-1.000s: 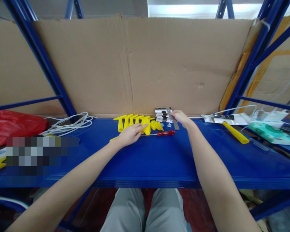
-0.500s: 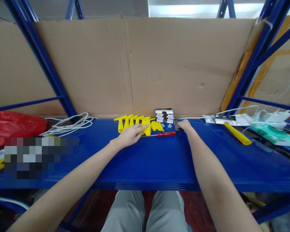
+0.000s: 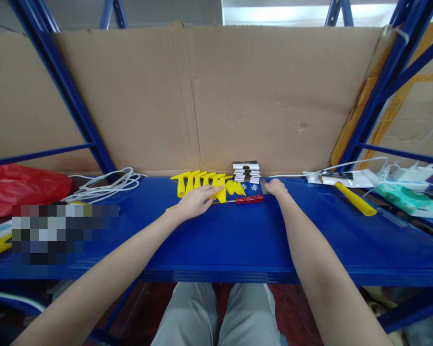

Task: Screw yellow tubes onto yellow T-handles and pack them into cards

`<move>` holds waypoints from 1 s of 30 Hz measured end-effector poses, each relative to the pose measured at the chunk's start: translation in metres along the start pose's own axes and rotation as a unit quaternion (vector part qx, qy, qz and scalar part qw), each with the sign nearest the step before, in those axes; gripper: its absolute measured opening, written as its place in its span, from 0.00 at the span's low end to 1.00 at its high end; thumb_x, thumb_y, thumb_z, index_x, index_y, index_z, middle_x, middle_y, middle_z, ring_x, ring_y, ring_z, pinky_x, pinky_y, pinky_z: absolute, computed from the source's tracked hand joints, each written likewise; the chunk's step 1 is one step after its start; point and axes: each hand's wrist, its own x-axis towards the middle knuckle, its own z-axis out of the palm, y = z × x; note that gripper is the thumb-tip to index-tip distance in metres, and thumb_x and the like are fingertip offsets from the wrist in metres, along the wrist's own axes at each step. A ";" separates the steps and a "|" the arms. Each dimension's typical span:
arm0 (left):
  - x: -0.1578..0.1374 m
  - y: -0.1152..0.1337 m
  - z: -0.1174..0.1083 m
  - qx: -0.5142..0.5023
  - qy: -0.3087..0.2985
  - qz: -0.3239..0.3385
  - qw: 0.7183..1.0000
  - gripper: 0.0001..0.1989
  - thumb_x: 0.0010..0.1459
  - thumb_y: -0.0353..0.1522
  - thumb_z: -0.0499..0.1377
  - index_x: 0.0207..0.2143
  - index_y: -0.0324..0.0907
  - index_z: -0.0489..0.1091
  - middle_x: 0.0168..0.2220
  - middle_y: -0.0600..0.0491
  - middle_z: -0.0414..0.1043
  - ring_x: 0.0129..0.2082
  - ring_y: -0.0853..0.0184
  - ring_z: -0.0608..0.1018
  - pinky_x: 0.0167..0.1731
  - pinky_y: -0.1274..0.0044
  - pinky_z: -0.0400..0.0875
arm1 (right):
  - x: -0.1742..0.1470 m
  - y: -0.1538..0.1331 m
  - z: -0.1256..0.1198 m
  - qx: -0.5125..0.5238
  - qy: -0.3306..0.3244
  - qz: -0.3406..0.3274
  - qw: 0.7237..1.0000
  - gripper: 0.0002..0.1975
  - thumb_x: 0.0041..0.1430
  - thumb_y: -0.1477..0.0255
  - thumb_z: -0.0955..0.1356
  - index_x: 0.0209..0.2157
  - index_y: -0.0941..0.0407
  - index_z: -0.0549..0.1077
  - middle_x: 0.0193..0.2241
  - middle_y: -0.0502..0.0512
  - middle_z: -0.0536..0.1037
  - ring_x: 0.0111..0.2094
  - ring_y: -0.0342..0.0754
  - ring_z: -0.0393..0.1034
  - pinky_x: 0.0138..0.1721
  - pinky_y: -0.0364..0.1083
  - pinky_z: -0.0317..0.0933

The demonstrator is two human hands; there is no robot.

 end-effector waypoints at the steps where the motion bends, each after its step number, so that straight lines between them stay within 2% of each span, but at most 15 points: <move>1: 0.000 0.000 0.000 -0.001 -0.002 -0.001 1.000 0.23 0.60 0.28 0.46 0.59 0.43 0.60 0.47 0.47 0.70 0.45 0.63 0.74 0.42 0.71 0.70 | -0.001 -0.002 -0.001 -0.008 -0.007 0.034 0.999 0.16 0.53 0.62 0.64 0.35 0.60 0.76 0.29 0.63 0.77 0.36 0.54 0.73 0.37 0.49 0.63; 3: 0.000 0.002 -0.001 -0.001 -0.008 -0.002 1.000 0.24 0.60 0.28 0.46 0.59 0.43 0.59 0.47 0.47 0.70 0.44 0.63 0.74 0.41 0.71 0.71 | -0.006 -0.008 -0.003 -0.028 -0.024 0.084 0.996 0.19 0.54 0.61 0.64 0.38 0.61 0.76 0.34 0.67 0.77 0.39 0.56 0.72 0.38 0.50 0.63; 5: 0.000 0.003 -0.002 0.000 -0.012 -0.003 1.000 0.24 0.60 0.28 0.46 0.59 0.43 0.59 0.47 0.47 0.70 0.44 0.63 0.74 0.41 0.71 0.71 | -0.013 -0.016 -0.006 -0.056 -0.030 0.100 0.993 0.21 0.57 0.62 0.62 0.42 0.64 0.74 0.39 0.71 0.76 0.43 0.59 0.71 0.40 0.50 0.63; 9: 0.000 0.004 -0.004 0.006 -0.013 -0.007 1.000 0.24 0.61 0.28 0.45 0.59 0.43 0.59 0.47 0.46 0.70 0.44 0.63 0.74 0.43 0.71 0.70 | -0.029 -0.033 -0.014 -0.109 0.009 0.073 0.991 0.21 0.59 0.65 0.60 0.45 0.66 0.71 0.44 0.74 0.73 0.48 0.61 0.68 0.42 0.51 0.62; 12: 0.001 0.004 -0.004 0.007 -0.015 -0.002 1.000 0.23 0.61 0.28 0.45 0.59 0.43 0.59 0.46 0.47 0.70 0.44 0.64 0.73 0.43 0.72 0.69 | -0.035 -0.049 -0.021 -0.105 0.086 0.000 0.991 0.16 0.58 0.73 0.59 0.43 0.65 0.71 0.41 0.71 0.74 0.45 0.57 0.69 0.42 0.50 0.62; 15: 0.001 0.004 -0.005 0.012 -0.013 0.005 1.000 0.23 0.62 0.28 0.44 0.59 0.43 0.60 0.45 0.46 0.70 0.44 0.63 0.73 0.42 0.72 0.69 | -0.041 -0.070 -0.023 -0.052 0.134 -0.117 0.983 0.14 0.58 0.76 0.58 0.42 0.62 0.70 0.39 0.65 0.76 0.40 0.53 0.71 0.40 0.49 0.62; 17: 0.002 0.004 -0.006 0.021 -0.012 0.002 1.000 0.23 0.62 0.28 0.44 0.59 0.44 0.59 0.45 0.46 0.70 0.43 0.63 0.74 0.42 0.71 0.69 | -0.048 -0.087 -0.021 -0.043 0.126 -0.229 0.964 0.15 0.56 0.76 0.60 0.45 0.60 0.70 0.42 0.63 0.75 0.43 0.53 0.69 0.43 0.50 0.62; 19: 0.002 0.004 -0.007 0.033 -0.009 -0.002 0.999 0.24 0.62 0.27 0.45 0.59 0.46 0.59 0.44 0.46 0.70 0.43 0.63 0.74 0.43 0.70 0.69 | -0.057 -0.103 -0.017 -0.067 0.103 -0.342 0.931 0.20 0.56 0.77 0.61 0.51 0.58 0.67 0.51 0.63 0.71 0.50 0.54 0.65 0.47 0.52 0.60; 21: 0.002 0.003 -0.006 0.040 -0.002 -0.001 0.999 0.24 0.61 0.25 0.45 0.59 0.46 0.60 0.43 0.47 0.70 0.43 0.63 0.74 0.44 0.69 0.68 | -0.066 -0.116 -0.013 -0.095 0.067 -0.415 0.903 0.23 0.57 0.78 0.60 0.54 0.55 0.66 0.55 0.59 0.68 0.53 0.54 0.63 0.48 0.54 0.58; 25: 0.003 0.002 -0.003 0.023 0.001 0.006 1.000 0.25 0.58 0.23 0.46 0.57 0.45 0.63 0.44 0.47 0.70 0.45 0.63 0.73 0.46 0.69 0.67 | -0.077 -0.132 -0.010 -0.126 0.013 -0.451 0.883 0.21 0.57 0.82 0.59 0.50 0.57 0.70 0.50 0.60 0.73 0.50 0.51 0.67 0.48 0.51 0.58; 30: 0.003 0.003 -0.003 0.005 -0.006 0.003 1.000 0.23 0.58 0.23 0.46 0.55 0.42 0.64 0.45 0.46 0.70 0.45 0.64 0.73 0.46 0.70 0.67 | -0.077 -0.134 -0.012 -0.142 0.003 -0.451 0.881 0.18 0.56 0.83 0.59 0.44 0.59 0.74 0.43 0.60 0.78 0.44 0.49 0.71 0.44 0.47 0.61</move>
